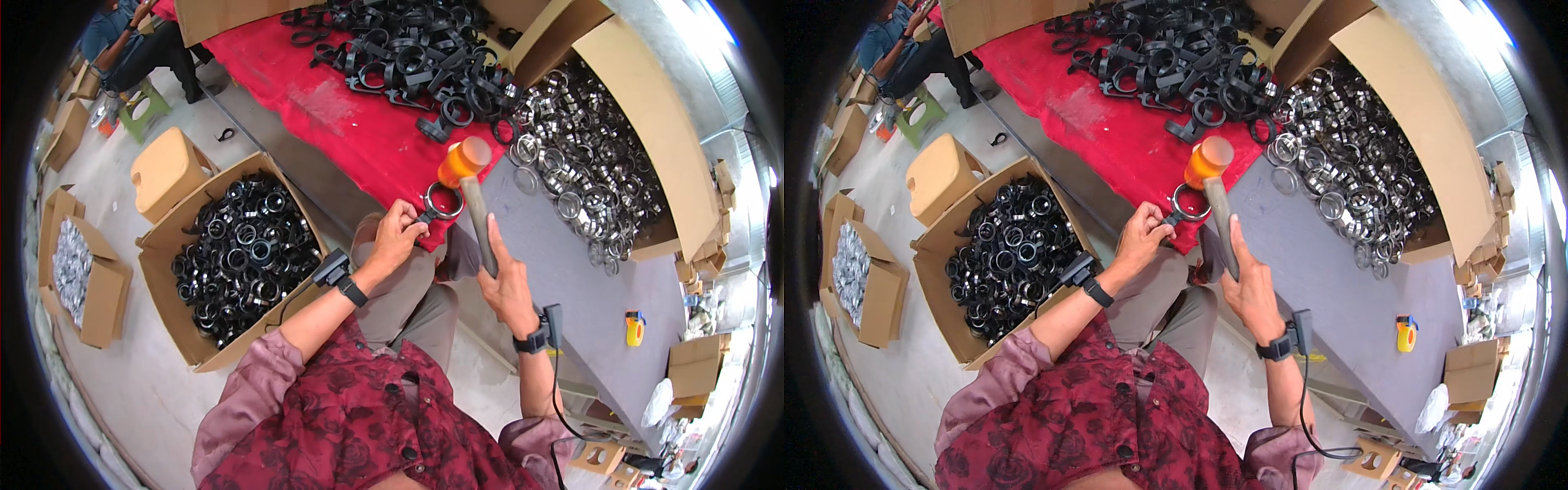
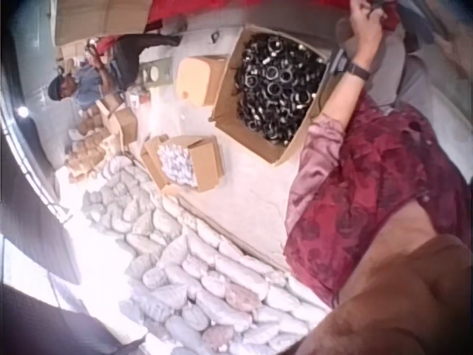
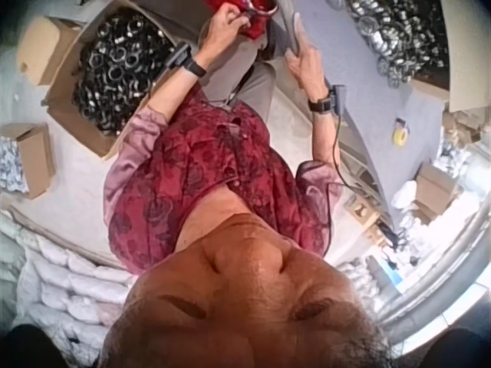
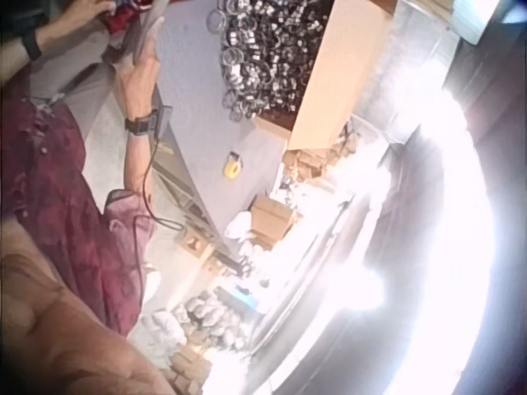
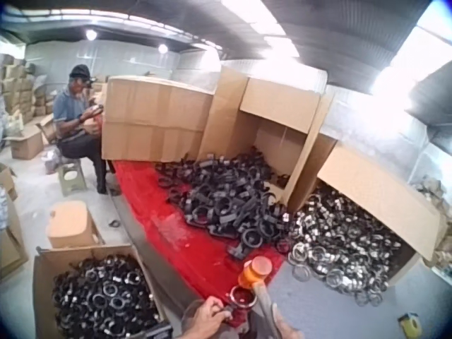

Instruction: Assembling metal rings and plastic components using a rubber mallet.

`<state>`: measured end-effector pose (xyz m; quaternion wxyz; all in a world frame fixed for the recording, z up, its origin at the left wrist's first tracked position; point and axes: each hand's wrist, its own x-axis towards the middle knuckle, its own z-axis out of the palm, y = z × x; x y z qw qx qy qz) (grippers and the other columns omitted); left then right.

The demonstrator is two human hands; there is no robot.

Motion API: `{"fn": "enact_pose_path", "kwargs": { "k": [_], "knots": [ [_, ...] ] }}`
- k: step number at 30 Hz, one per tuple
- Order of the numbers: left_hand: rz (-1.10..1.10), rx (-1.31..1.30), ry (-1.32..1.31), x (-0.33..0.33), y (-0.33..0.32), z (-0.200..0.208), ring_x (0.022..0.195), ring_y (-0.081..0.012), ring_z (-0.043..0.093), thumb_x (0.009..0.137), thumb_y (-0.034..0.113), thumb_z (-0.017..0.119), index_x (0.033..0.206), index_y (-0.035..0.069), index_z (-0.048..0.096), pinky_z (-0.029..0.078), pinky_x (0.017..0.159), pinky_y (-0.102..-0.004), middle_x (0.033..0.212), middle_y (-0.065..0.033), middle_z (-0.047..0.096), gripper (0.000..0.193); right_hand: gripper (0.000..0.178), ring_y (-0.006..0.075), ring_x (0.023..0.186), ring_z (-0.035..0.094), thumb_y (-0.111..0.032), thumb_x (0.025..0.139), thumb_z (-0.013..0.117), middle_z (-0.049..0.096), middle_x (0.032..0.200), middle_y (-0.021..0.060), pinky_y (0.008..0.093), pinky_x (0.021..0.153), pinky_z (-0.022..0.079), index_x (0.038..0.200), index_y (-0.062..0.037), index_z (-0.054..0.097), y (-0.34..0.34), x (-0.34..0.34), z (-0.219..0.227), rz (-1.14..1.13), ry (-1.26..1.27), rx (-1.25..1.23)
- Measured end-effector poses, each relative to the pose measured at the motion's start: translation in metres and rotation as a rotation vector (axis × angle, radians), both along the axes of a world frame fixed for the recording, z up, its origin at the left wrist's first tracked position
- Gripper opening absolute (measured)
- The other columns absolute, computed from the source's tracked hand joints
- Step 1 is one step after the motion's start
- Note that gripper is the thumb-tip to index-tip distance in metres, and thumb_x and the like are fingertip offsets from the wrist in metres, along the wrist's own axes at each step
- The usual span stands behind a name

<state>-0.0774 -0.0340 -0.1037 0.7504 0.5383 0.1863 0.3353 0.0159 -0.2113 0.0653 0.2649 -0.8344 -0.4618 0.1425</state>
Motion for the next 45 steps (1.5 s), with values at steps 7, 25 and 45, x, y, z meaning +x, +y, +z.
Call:
{"fn": "enact_pose_path", "kwargs": {
  "k": [7, 25, 45],
  "knots": [
    [0.088, 0.082, 0.06, 0.001, -0.005, 0.007, 0.077, -0.0119, 0.066, 0.093, 0.0, 0.065, 0.1, 0.002, 0.046, 0.051, 0.072, -0.0277, 0.079, -0.0099, 0.07, 0.02, 0.082, 0.0392, 0.107, 0.071, 0.005, 0.083, 0.063, 0.062, 0.131, 0.0308, 0.0349, 0.092, 0.052, 0.159, -0.006, 0.031, -0.024, -0.014, 0.036, -0.118, -0.27, 0.278],
    [0.011, 0.109, 0.093, -0.001, -0.003, 0.009, 0.081, -0.0112, 0.063, 0.097, 0.003, 0.06, 0.1, 0.005, 0.043, 0.049, 0.08, -0.0276, 0.082, -0.0067, 0.068, 0.018, 0.086, 0.0204, 0.067, 0.066, 0.003, 0.087, 0.06, 0.072, 0.111, 0.0135, 0.031, 0.07, 0.055, 0.163, -0.0072, 0.022, -0.038, -0.041, 0.026, -0.54, 0.049, 0.655],
    [-0.164, -0.013, -0.022, 0.007, 0.011, -0.014, 0.082, -0.0124, 0.064, 0.095, -0.003, 0.058, 0.107, 0.004, 0.042, 0.05, 0.075, -0.0263, 0.083, -0.0054, 0.063, 0.021, 0.09, 0.0441, 0.077, 0.065, 0.007, 0.077, 0.059, 0.065, 0.089, 0.0272, 0.0482, 0.072, 0.052, 0.16, -0.0149, 0.032, 0.003, 0.002, 0.005, 0.156, -0.177, -0.02]
  ]
}}
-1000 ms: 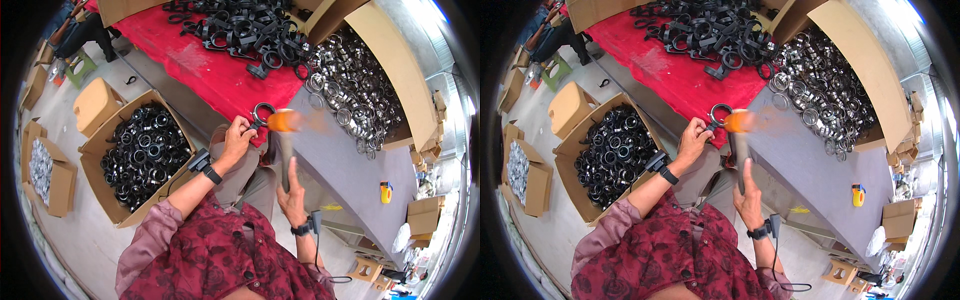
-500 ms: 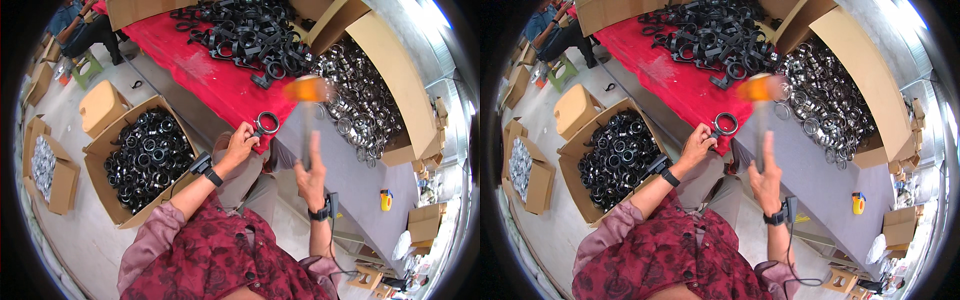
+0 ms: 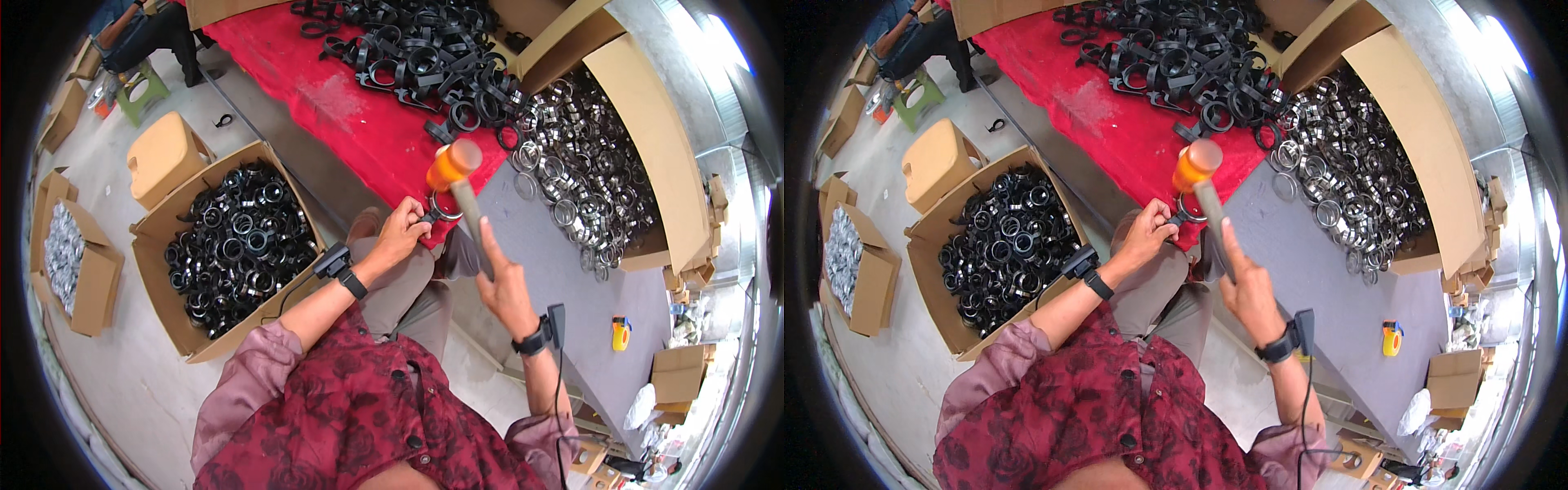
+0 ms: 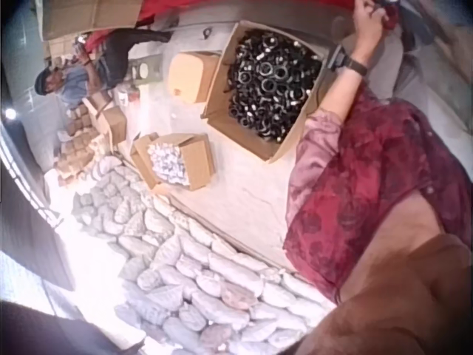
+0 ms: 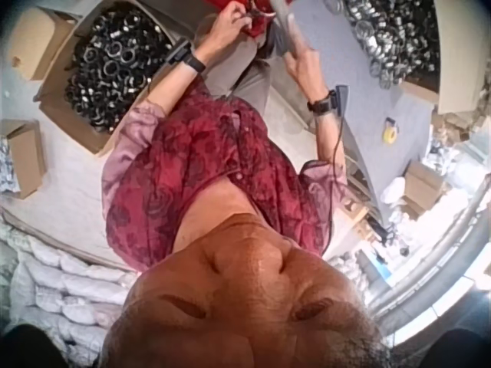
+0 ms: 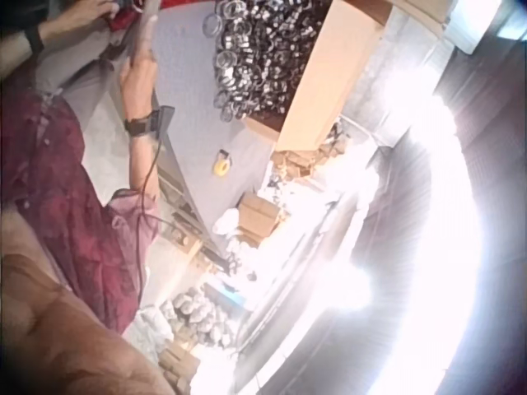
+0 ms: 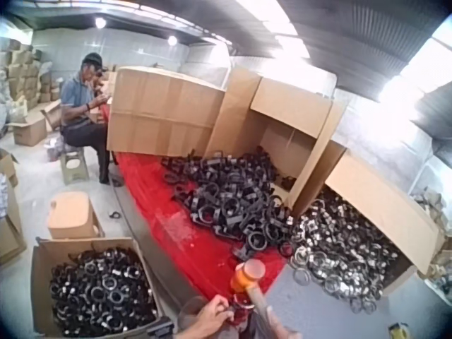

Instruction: Assembling metal rings and plastic components using a rubber mallet.

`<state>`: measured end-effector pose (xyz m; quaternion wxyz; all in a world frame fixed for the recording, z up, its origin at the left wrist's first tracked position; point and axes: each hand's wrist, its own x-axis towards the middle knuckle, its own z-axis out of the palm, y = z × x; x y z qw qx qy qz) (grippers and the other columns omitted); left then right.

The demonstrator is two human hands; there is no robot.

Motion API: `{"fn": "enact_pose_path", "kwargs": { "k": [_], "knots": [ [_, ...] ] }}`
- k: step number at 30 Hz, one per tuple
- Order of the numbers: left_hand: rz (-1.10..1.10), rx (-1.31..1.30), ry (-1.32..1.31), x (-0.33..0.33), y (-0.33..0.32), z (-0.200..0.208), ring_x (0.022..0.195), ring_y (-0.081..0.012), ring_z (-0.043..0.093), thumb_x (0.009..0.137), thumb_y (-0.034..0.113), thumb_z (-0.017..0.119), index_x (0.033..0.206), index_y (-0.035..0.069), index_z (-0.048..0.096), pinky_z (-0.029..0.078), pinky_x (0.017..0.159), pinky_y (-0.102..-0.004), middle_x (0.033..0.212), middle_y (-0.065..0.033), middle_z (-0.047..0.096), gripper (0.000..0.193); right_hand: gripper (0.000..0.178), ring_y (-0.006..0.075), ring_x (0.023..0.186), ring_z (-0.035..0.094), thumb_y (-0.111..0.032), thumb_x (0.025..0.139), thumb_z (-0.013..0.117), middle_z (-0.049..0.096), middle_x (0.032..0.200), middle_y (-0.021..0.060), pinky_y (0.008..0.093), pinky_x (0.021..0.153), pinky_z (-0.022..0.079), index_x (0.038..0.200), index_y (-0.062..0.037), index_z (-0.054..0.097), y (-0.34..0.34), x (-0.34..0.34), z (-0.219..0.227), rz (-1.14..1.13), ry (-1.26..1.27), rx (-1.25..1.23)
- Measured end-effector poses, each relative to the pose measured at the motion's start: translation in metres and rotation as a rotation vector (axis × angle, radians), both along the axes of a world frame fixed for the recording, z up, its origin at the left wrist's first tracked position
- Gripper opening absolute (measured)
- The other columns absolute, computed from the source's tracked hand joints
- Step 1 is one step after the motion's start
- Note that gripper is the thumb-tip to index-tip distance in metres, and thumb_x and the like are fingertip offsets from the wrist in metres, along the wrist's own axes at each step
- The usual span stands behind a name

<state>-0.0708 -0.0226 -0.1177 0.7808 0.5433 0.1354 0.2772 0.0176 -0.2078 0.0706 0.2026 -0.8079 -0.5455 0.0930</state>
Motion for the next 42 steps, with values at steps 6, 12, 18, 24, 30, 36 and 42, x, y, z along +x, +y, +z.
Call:
{"fn": "enact_pose_path", "kwargs": {
  "k": [6, 12, 18, 24, 30, 36, 42],
  "knots": [
    [0.043, -0.091, -0.011, -0.004, 0.0, -0.003, 0.079, -0.0121, 0.064, 0.095, -0.002, 0.059, 0.106, 0.005, 0.042, 0.05, 0.074, -0.0261, 0.082, -0.0061, 0.064, 0.022, 0.088, 0.0425, 0.079, 0.065, 0.006, 0.078, 0.06, 0.065, 0.093, 0.0251, 0.0474, 0.071, 0.052, 0.159, -0.0146, 0.034, 0.003, -0.019, 0.032, 0.009, -0.067, 0.21],
    [0.03, -0.028, -0.04, 0.002, 0.001, -0.011, 0.079, -0.0125, 0.064, 0.095, -0.002, 0.06, 0.107, 0.005, 0.042, 0.05, 0.073, -0.0263, 0.083, -0.0065, 0.064, 0.022, 0.092, 0.0408, 0.07, 0.059, 0.006, 0.076, 0.064, 0.057, 0.079, 0.0192, 0.0486, 0.07, 0.051, 0.159, -0.0171, 0.035, -0.026, -0.029, -0.014, -0.036, -0.098, 0.079],
    [0.038, -0.113, -0.042, -0.002, -0.002, -0.004, 0.077, -0.0106, 0.063, 0.094, 0.002, 0.062, 0.104, 0.003, 0.044, 0.049, 0.072, -0.0269, 0.081, -0.0073, 0.068, 0.021, 0.091, 0.034, 0.076, 0.066, 0.007, 0.08, 0.06, 0.063, 0.089, 0.0254, 0.031, 0.072, 0.051, 0.162, -0.0177, 0.029, -0.024, -0.026, 0.01, -0.147, -0.011, 0.181],
    [0.026, -0.062, -0.042, -0.002, 0.001, -0.002, 0.077, -0.0113, 0.062, 0.096, 0.002, 0.06, 0.106, 0.004, 0.043, 0.049, 0.072, -0.0274, 0.082, -0.0069, 0.068, 0.02, 0.088, 0.012, 0.086, 0.065, 0.002, 0.084, 0.06, 0.067, 0.088, 0.0207, 0.029, 0.071, 0.049, 0.162, -0.0194, 0.026, -0.026, -0.013, -0.011, -0.374, 0.039, 0.373],
    [0.033, -0.006, 0.026, -0.01, 0.001, 0.019, 0.078, -0.0114, 0.063, 0.096, 0.001, 0.059, 0.106, 0.004, 0.043, 0.05, 0.073, -0.027, 0.082, -0.0074, 0.067, 0.019, 0.09, 0.026, 0.06, 0.058, 0.0, 0.083, 0.061, 0.065, 0.12, 0.0316, 0.0322, 0.068, 0.051, 0.163, -0.0251, 0.026, -0.034, 0.005, -0.001, -0.445, 0.276, 0.002],
    [0.153, -0.066, -0.037, -0.033, 0.0, 0.021, 0.084, -0.014, 0.065, 0.099, 0.002, 0.059, 0.107, 0.005, 0.046, 0.051, 0.079, -0.0282, 0.089, -0.0063, 0.062, 0.015, 0.09, 0.0137, 0.059, 0.054, 0.004, 0.084, 0.06, 0.068, 0.12, 0.0135, 0.0319, 0.057, 0.051, 0.163, -0.0213, 0.026, -0.057, 0.027, -0.038, -0.442, 0.249, 0.299],
    [0.745, 0.026, 0.17, -0.161, 0.034, -0.027, 0.089, -0.0161, 0.064, 0.097, 0.004, 0.061, 0.109, 0.005, 0.051, 0.05, 0.082, -0.0288, 0.099, -0.0053, 0.059, 0.016, 0.09, 0.0078, 0.053, 0.049, 0.005, 0.083, 0.059, 0.068, 0.103, 0.0081, 0.0273, 0.046, 0.045, 0.163, -0.0242, 0.028, -0.082, 0.065, -0.049, -0.496, 0.549, 0.203]
  ]
}}
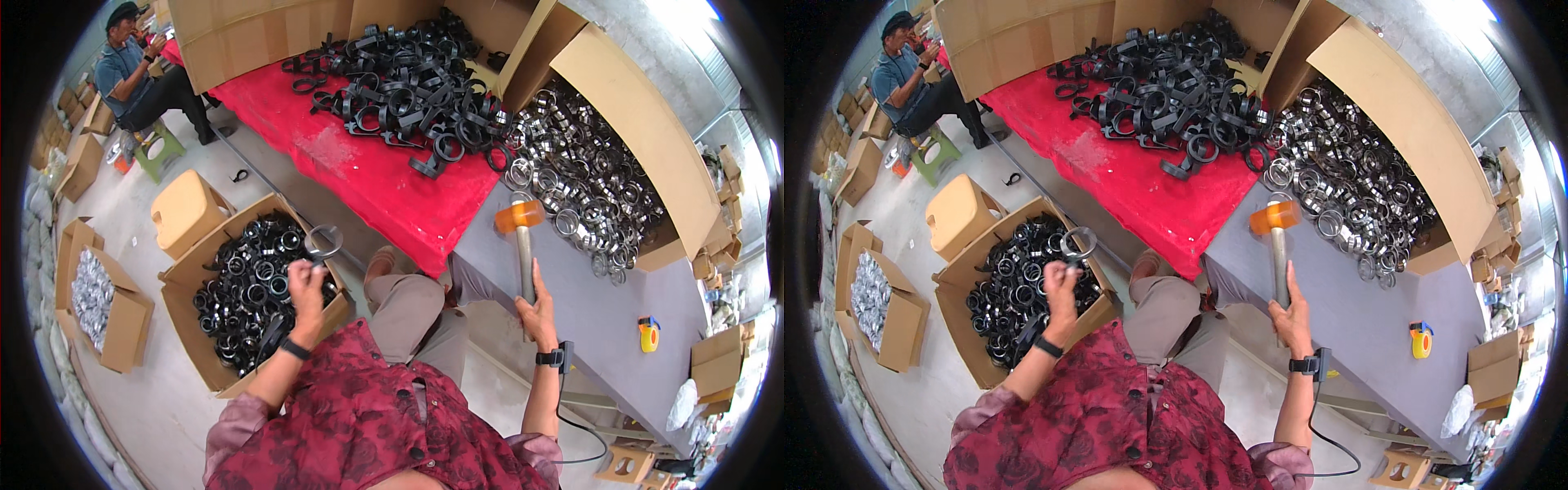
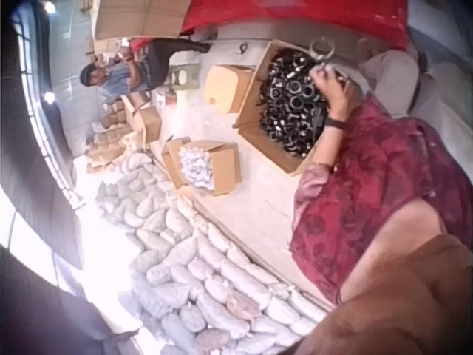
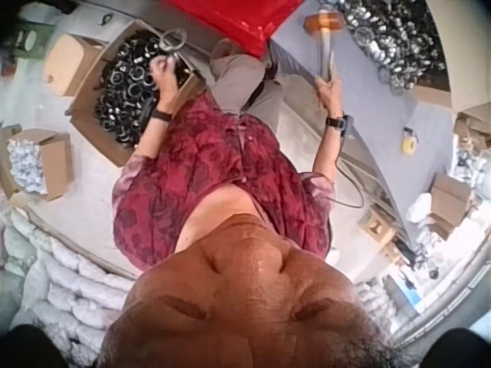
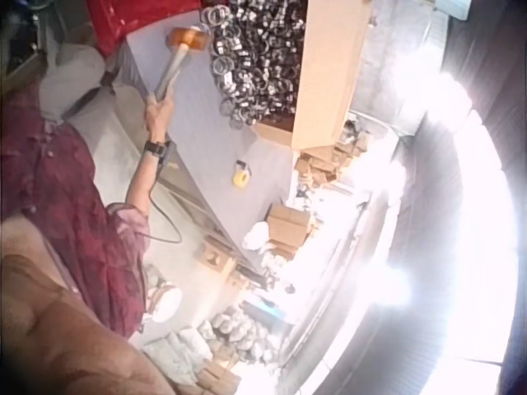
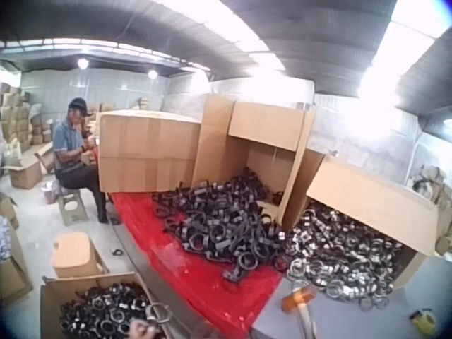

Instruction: Assembling metal rings and plastic components using a rubber mallet.

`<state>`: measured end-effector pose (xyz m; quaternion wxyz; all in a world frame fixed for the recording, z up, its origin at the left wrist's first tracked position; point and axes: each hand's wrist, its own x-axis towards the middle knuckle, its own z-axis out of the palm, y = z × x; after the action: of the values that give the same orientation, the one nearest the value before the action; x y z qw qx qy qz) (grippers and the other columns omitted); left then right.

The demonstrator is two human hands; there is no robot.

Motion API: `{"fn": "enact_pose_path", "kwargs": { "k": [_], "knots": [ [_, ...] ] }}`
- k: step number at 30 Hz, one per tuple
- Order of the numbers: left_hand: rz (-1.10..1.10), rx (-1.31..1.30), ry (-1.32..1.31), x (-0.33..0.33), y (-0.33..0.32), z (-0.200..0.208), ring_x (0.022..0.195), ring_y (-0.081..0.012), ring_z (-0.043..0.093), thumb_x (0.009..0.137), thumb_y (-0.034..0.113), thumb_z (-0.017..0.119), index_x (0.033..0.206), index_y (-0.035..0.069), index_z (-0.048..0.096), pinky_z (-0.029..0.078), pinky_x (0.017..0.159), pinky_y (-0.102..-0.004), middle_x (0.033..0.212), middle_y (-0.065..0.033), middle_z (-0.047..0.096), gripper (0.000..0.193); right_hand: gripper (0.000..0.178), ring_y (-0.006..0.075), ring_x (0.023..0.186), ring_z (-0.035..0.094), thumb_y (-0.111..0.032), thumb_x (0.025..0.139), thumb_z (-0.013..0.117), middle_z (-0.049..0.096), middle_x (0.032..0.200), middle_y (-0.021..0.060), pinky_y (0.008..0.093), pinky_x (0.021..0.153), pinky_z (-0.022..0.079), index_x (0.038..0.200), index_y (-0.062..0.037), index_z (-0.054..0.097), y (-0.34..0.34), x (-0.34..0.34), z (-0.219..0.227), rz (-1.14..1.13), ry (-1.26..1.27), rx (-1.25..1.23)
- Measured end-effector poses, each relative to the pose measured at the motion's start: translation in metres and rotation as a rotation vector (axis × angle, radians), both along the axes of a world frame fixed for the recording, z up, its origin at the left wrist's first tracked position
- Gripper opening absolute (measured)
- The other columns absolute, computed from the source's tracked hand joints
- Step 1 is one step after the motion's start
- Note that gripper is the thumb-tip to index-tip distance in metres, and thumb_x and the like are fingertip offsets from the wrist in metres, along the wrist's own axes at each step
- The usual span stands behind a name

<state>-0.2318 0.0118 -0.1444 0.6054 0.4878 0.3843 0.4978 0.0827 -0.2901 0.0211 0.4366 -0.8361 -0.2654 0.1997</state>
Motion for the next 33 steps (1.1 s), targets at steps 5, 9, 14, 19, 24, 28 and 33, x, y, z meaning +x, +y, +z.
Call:
{"fn": "enact_pose_path", "kwargs": {
  "k": [5, 9, 14, 19, 24, 28, 33],
  "knots": [
    [0.09, 0.444, 0.753, -0.053, 0.0, -0.024, 0.116, -0.0353, 0.053, 0.08, 0.008, 0.071, 0.11, 0.004, 0.061, 0.039, 0.106, -0.044, 0.119, -0.0145, 0.058, 0.032, 0.088, 0.0153, 0.051, 0.053, 0.002, 0.084, 0.062, 0.066, 0.082, 0.0112, 0.0343, 0.051, 0.049, 0.162, -0.0224, 0.029, -0.001, 0.018, -0.007, -0.023, -0.155, -0.178],
    [-0.195, 0.565, 0.437, 0.043, 0.027, 0.044, 0.116, -0.0351, 0.058, 0.084, 0.006, 0.067, 0.123, 0.001, 0.058, 0.046, 0.102, -0.0416, 0.12, -0.0177, 0.06, 0.041, 0.085, 0.0328, 0.061, 0.065, -0.005, 0.085, 0.065, 0.065, 0.079, 0.0248, 0.0428, 0.065, 0.053, 0.161, -0.0194, 0.031, -0.008, 0.023, -0.019, -0.064, -0.334, -0.169],
    [-0.287, 0.826, 0.39, 0.173, 0.09, 0.096, 0.119, -0.0353, 0.059, 0.084, 0.002, 0.067, 0.137, 0.002, 0.053, 0.047, 0.102, -0.0426, 0.13, -0.0197, 0.059, 0.055, 0.083, 0.0444, 0.082, 0.066, -0.01, 0.085, 0.067, 0.067, 0.09, 0.0317, 0.0475, 0.08, 0.051, 0.16, -0.0173, 0.032, -0.035, 0.03, -0.025, -0.042, -0.268, -0.227],
    [-0.556, 0.731, 0.298, 0.228, 0.113, 0.097, 0.102, -0.0282, 0.066, 0.086, 0.006, 0.071, 0.13, 0.004, 0.059, 0.051, 0.091, -0.0383, 0.116, -0.0169, 0.066, 0.045, 0.079, 0.0404, 0.086, 0.065, -0.01, 0.083, 0.07, 0.067, 0.101, 0.0275, 0.0486, 0.084, 0.051, 0.156, -0.0154, 0.041, -0.066, 0.032, -0.018, -0.028, -0.384, -0.355],
    [-0.508, 0.82, 0.317, 0.225, 0.083, 0.128, 0.072, -0.016, 0.062, 0.089, 0.009, 0.072, 0.1, -0.002, 0.065, 0.05, 0.067, -0.0311, 0.084, -0.0103, 0.068, 0.016, 0.065, 0.0389, 0.101, 0.058, -0.015, 0.082, 0.076, 0.063, 0.112, 0.0185, 0.0461, 0.09, 0.048, 0.142, -0.0041, 0.054, -0.04, 0.043, 0.002, -0.082, -0.904, -0.475],
    [-0.536, 0.631, 0.365, 0.198, 0.052, 0.159, 0.072, -0.0084, 0.06, 0.095, 0.014, 0.071, 0.09, 0.0, 0.064, 0.048, 0.065, -0.0281, 0.078, -0.0044, 0.065, 0.016, 0.045, 0.034, 0.107, 0.055, -0.018, 0.081, 0.077, 0.061, 0.117, 0.0152, 0.0446, 0.092, 0.045, 0.122, -0.0025, 0.066, 0.039, 0.08, -0.004, -0.01, -0.959, -0.053],
    [-0.694, 0.179, 0.131, 0.183, 0.05, 0.167, 0.075, -0.0075, 0.06, 0.099, 0.021, 0.069, 0.09, 0.006, 0.066, 0.047, 0.071, -0.0247, 0.081, 0.0011, 0.066, 0.017, 0.025, 0.0328, 0.106, 0.058, -0.016, 0.079, 0.074, 0.068, 0.106, 0.0146, 0.0463, 0.087, 0.045, 0.1, -0.0041, 0.071, 0.122, 0.126, -0.021, 0.05, -1.086, -0.246]
  ]
}}
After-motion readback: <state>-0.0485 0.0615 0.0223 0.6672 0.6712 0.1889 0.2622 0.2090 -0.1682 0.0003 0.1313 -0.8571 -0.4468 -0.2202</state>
